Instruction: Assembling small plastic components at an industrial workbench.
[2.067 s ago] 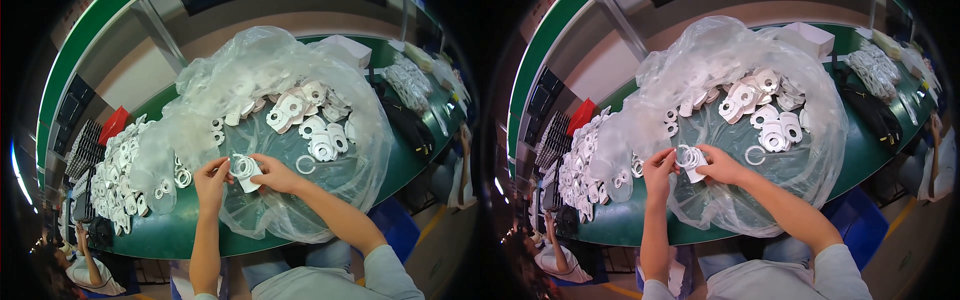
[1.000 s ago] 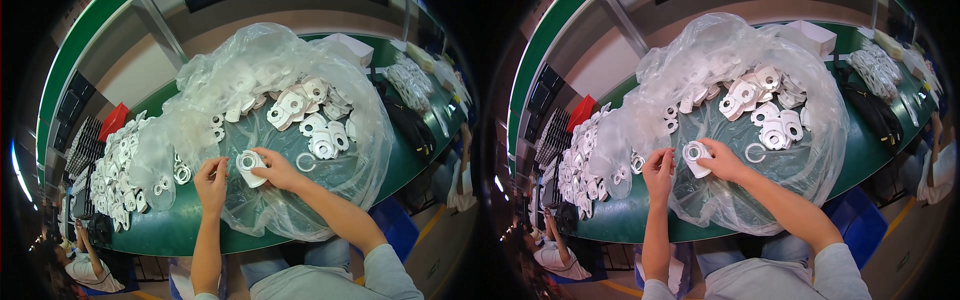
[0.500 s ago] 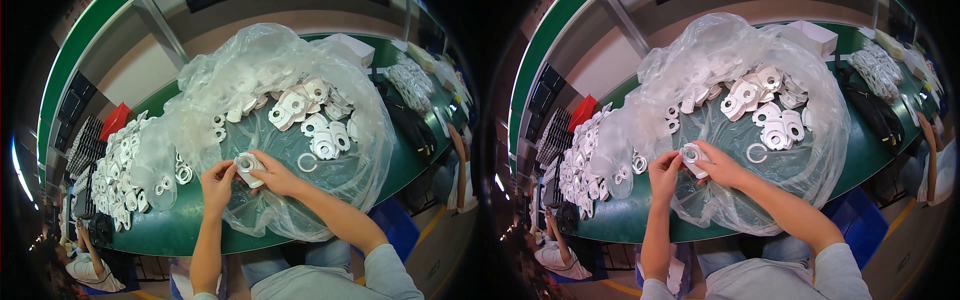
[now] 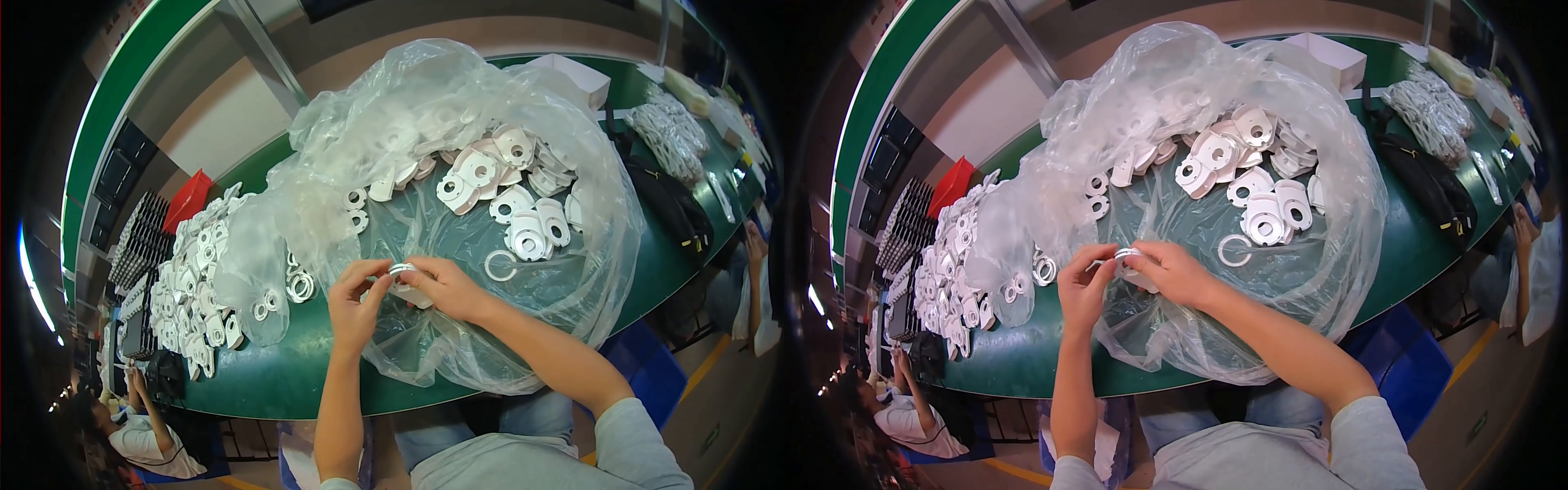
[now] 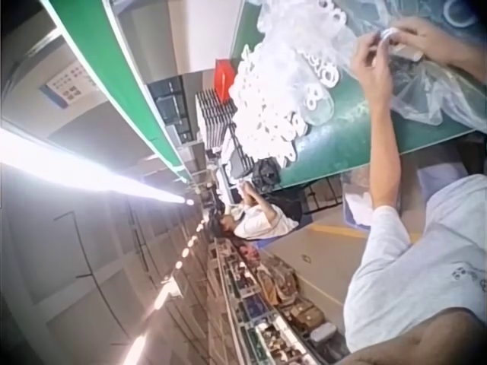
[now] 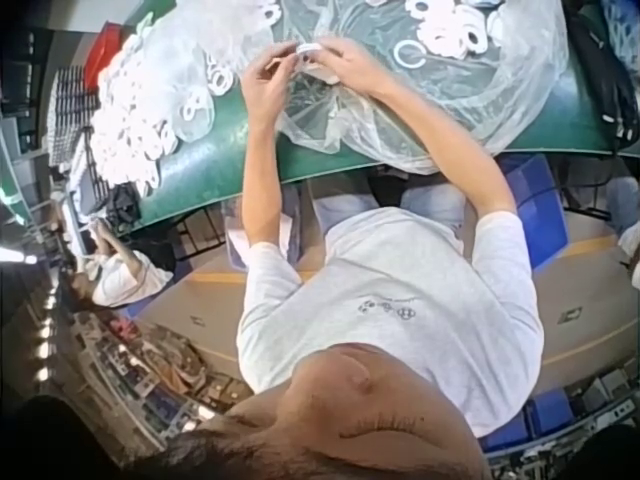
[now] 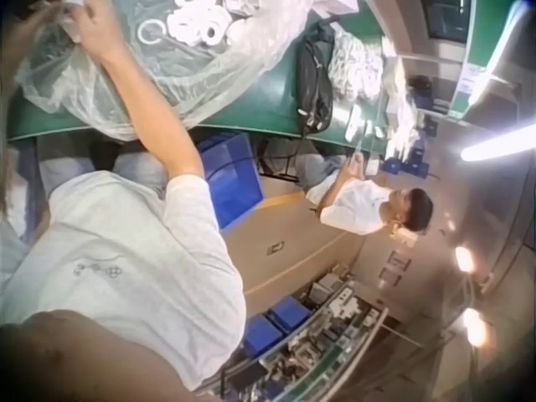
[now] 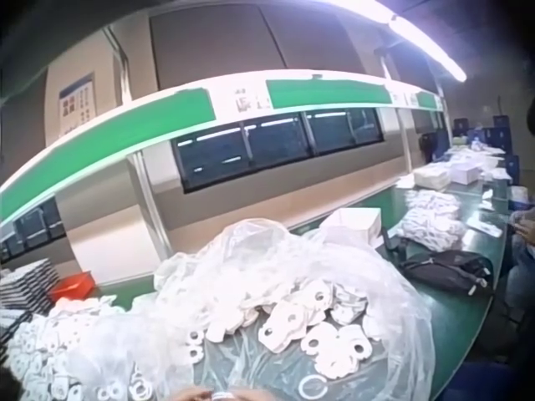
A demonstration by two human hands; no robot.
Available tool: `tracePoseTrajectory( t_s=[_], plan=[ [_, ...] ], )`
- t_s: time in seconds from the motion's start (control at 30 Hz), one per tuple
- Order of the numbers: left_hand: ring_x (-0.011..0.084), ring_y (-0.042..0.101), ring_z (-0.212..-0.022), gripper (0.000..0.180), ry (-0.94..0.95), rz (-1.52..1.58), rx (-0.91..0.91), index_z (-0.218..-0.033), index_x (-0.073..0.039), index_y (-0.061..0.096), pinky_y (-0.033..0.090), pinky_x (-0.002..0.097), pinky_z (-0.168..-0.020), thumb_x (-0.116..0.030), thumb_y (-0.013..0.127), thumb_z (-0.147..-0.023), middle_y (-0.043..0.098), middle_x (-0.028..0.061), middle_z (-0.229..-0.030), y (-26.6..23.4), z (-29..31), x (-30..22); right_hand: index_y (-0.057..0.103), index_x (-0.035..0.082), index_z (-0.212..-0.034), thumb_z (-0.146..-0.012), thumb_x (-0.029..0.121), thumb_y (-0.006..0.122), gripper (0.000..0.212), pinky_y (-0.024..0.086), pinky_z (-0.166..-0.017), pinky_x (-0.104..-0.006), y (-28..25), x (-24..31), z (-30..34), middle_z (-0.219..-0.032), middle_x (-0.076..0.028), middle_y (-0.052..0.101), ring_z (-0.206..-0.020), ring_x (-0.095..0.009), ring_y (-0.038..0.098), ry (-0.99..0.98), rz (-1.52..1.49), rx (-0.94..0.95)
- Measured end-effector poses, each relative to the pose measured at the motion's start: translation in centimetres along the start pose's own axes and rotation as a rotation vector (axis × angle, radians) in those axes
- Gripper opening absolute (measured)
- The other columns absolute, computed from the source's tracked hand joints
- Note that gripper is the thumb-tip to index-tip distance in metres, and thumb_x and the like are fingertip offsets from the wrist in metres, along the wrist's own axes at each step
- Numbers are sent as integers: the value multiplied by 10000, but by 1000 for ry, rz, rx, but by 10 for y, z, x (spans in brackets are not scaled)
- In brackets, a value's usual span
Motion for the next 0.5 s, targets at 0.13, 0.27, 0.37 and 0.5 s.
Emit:
tracePoseTrajectory(
  t_s=[0.13, 0.27, 0.37, 0.5],
  plan=[
    [121, 593, -808, 182, -12, 2, 33, -974, 16, 666, 460, 215, -670, 31, 631, -796, 626, 67, -915, 0, 1, -4, 604, 23, -1019, -944, 214, 502, 229, 454, -612, -224, -1, -6, -2, -839, -18, 605, -721, -80, 571, -41, 115, 32],
    [124, 595, -771, 165, -15, -2, 34, -949, 23, 670, 453, 215, -651, 31, 639, -787, 635, 71, -894, 0, 1, -4, 612, 24, -1021, -944, 210, 501, 230, 458, -616, -226, 0, -4, -1, -842, -19, 608, -725, -78, 569, -82, 150, 18],
    [125, 592, -722, 147, 37, -104, 37, -925, 28, 668, 449, 218, -633, 29, 645, -779, 642, 68, -856, 0, 1, 0, 615, 14, -965, -941, 222, 504, 237, 457, -610, -224, 2, 0, 2, -799, -20, 608, -700, -79, 566, -3, -16, -16],
    [130, 583, -658, 82, 102, -216, -37, -856, 32, 656, 446, 229, -615, 30, 645, -774, 635, 65, -791, 5, 5, -4, 609, 7, -871, -938, 256, 499, 280, 464, -541, -237, 0, 3, 2, -756, -38, 609, -635, -91, 570, 1, 245, -41]
  ],
)
Point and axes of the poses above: each hand's wrist, its own z-axis away from the middle knuckle, its own y-axis out of the palm, x = y × z, the point moved 3 cm from there along -z, towards the middle knuckle
